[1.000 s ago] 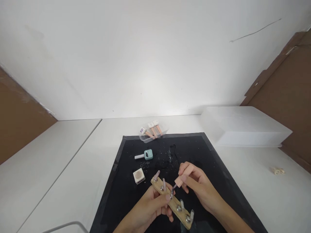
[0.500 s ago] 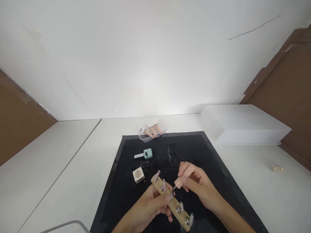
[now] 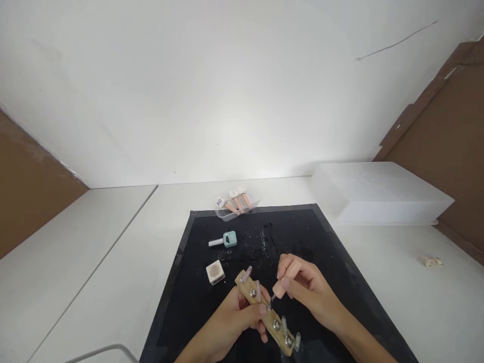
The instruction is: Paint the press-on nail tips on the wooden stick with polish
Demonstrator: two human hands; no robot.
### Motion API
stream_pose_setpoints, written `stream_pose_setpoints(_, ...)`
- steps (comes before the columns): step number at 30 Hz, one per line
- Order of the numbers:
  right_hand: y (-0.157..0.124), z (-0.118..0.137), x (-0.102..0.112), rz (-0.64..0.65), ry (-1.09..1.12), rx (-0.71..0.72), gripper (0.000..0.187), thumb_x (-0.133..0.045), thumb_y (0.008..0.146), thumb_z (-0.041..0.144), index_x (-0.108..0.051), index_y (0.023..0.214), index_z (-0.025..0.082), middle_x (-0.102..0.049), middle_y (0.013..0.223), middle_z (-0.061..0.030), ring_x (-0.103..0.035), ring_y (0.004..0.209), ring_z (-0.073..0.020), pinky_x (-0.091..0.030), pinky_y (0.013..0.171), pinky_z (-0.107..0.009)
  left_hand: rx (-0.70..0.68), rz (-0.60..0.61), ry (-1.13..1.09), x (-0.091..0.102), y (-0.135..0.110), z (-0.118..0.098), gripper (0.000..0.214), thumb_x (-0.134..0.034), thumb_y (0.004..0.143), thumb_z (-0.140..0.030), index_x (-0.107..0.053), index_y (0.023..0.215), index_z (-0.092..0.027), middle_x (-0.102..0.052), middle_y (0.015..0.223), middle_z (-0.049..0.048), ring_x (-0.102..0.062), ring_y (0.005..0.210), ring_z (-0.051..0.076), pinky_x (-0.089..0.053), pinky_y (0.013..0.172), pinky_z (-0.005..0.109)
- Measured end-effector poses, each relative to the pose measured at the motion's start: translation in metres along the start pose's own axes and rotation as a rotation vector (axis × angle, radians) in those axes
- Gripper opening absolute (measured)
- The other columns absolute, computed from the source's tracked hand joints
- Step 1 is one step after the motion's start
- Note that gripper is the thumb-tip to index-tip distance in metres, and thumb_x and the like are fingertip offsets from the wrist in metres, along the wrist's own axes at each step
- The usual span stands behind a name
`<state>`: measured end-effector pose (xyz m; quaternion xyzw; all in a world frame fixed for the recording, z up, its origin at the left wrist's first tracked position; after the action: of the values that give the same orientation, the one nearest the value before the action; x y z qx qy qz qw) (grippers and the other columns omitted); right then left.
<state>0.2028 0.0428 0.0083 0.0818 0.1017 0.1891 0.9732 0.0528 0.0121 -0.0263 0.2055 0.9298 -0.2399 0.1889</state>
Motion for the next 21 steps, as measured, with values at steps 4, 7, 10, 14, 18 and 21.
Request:
stream_pose_setpoints(4, 0.001, 0.001, 0.005, -0.101, -0.015, 0.057, 0.024, -0.06, 0.082, 0.028, -0.058, 0.06, 0.019, -0.053, 0.07, -0.0017, -0.046, 0.059, -0.0126, -0.034, 0.047, -0.023, -0.02, 0.002, 0.022, -0.001, 0.0, -0.003, 0.025, -0.069, 0.065, -0.031, -0.056, 0.078, -0.014, -0.053, 0.068, -0.0017, -0.05, 0.052, 0.007, -0.047, 0.051, 0.024)
stream_pose_setpoints(7, -0.001, 0.001, 0.004, -0.04, 0.019, 0.107, 0.023, -0.059, 0.082, 0.029, -0.057, 0.061, 0.02, -0.055, 0.069, -0.0022, -0.048, 0.061, -0.0141, -0.037, 0.051, -0.026, -0.039, 0.0, 0.045, -0.001, 0.001, -0.003, 0.025, -0.069, 0.065, -0.032, -0.056, 0.075, -0.014, -0.053, 0.063, -0.0019, -0.048, 0.049, 0.007, -0.045, 0.049, 0.022)
stream_pose_setpoints(10, -0.002, 0.004, -0.001, 0.062, -0.018, 0.129, 0.021, -0.059, 0.082, 0.027, -0.059, 0.062, 0.019, -0.056, 0.067, -0.002, -0.05, 0.062, -0.0145, -0.038, 0.057, -0.028, -0.055, -0.003, 0.044, -0.001, 0.002, -0.004, 0.025, -0.071, 0.063, -0.032, -0.056, 0.073, -0.014, -0.052, 0.06, -0.0031, -0.046, 0.047, 0.006, -0.043, 0.047, 0.021)
stream_pose_setpoints(14, 0.0, 0.0, 0.003, -0.059, -0.037, 0.052, 0.021, -0.06, 0.081, 0.025, -0.06, 0.061, 0.019, -0.055, 0.07, -0.0018, -0.049, 0.059, -0.0128, -0.038, 0.05, -0.025, -0.039, 0.025, 0.009, -0.004, 0.0, -0.005, 0.024, -0.071, 0.063, -0.031, -0.057, 0.072, -0.014, -0.051, 0.059, -0.0033, -0.045, 0.046, 0.005, -0.043, 0.046, 0.02)
stream_pose_setpoints(18, -0.001, -0.008, 0.011, -0.182, 0.09, -0.011, 0.019, -0.061, 0.079, 0.032, -0.063, 0.067, 0.018, -0.057, 0.082, -0.0033, -0.045, 0.047, -0.008, -0.037, 0.041, -0.022, 0.027, 0.023, -0.073, -0.003, -0.001, -0.004, 0.024, -0.07, 0.065, -0.031, -0.056, 0.074, -0.013, -0.052, 0.057, -0.0025, -0.046, 0.045, 0.005, -0.042, 0.043, 0.018)
stream_pose_setpoints(21, -0.002, -0.009, 0.008, -0.091, 0.176, -0.039, 0.019, -0.059, 0.081, 0.035, -0.066, 0.076, 0.018, -0.059, 0.083, -0.0051, -0.049, 0.047, -0.0088, -0.04, 0.04, -0.023, 0.082, 0.044, -0.145, -0.001, -0.001, 0.0, 0.023, -0.067, 0.069, -0.031, -0.056, 0.077, -0.012, -0.054, 0.054, -0.0012, -0.047, 0.042, 0.005, -0.042, 0.042, 0.017)
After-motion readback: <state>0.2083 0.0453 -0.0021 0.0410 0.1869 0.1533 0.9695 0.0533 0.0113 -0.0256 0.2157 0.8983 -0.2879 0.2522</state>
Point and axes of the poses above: each hand's wrist, its own y-axis towards the middle knuckle, its own x-axis out of the back of the hand, z = x × y, the point moved 3 cm from there along y, towards the middle knuckle
